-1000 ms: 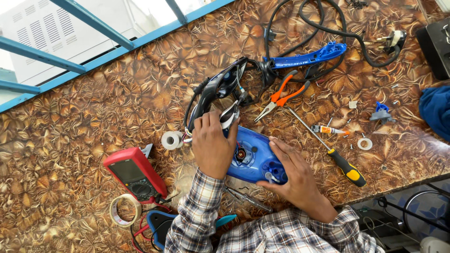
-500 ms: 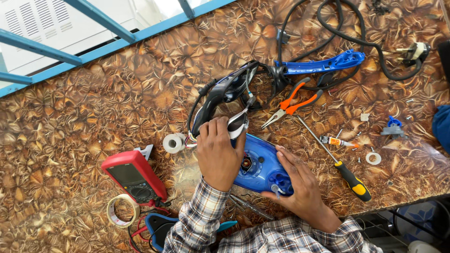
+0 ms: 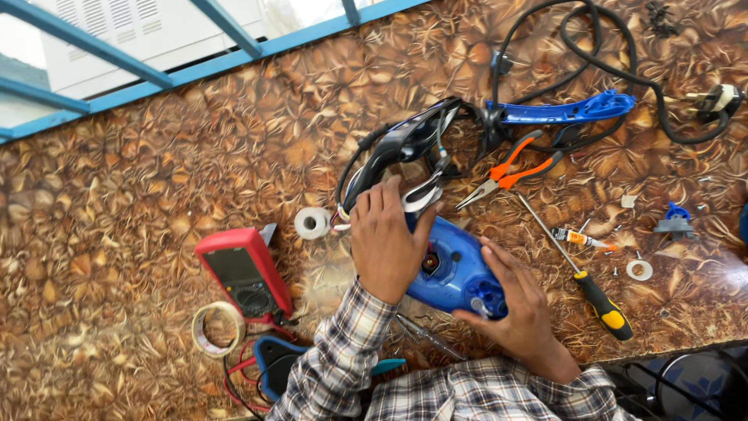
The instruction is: The person disassembles the blue plastic housing of a steam iron by hand and with a screwdriver, removes internal components, and then begins reassembling the pieces on the workbench.
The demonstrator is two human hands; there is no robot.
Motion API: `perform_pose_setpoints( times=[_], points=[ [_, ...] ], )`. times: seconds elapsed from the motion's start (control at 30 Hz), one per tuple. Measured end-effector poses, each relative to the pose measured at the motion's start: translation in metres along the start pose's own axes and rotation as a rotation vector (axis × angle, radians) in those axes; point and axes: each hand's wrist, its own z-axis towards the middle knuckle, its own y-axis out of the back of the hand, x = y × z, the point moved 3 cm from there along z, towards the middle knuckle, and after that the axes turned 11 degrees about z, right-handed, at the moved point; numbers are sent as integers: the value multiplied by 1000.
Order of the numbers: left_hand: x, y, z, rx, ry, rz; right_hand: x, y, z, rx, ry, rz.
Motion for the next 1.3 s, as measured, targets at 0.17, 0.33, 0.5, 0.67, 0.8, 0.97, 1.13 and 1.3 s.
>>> perform_pose_setpoints(
  times=[0.17,0.33,0.5,0.67,0.8,0.97,1.13,1.3],
  points=[
    [14,9,-6,15,55,-324,-14,8,25,50,-31,159],
    [43,7,-17,35,2,-415,-11,23,60,111,11,207],
    [61,-7,-27,-26,16,-377,-21,36,84,83,86,122],
    [56,-11,-35,-93,153,-238,-13,39,100,16,-46,172],
    [52,-3,-36,-100,176,-216,-22,36,98,17,50,118],
    [51,20,-48,82,192,-310,8,33,86,-95,36,-6],
    [60,78,-94,21,-29,-338,43,34,61,-155,106,-59],
    [72,48,-166,326,-89,-196,59,44,31,-182,49,75]
  ],
)
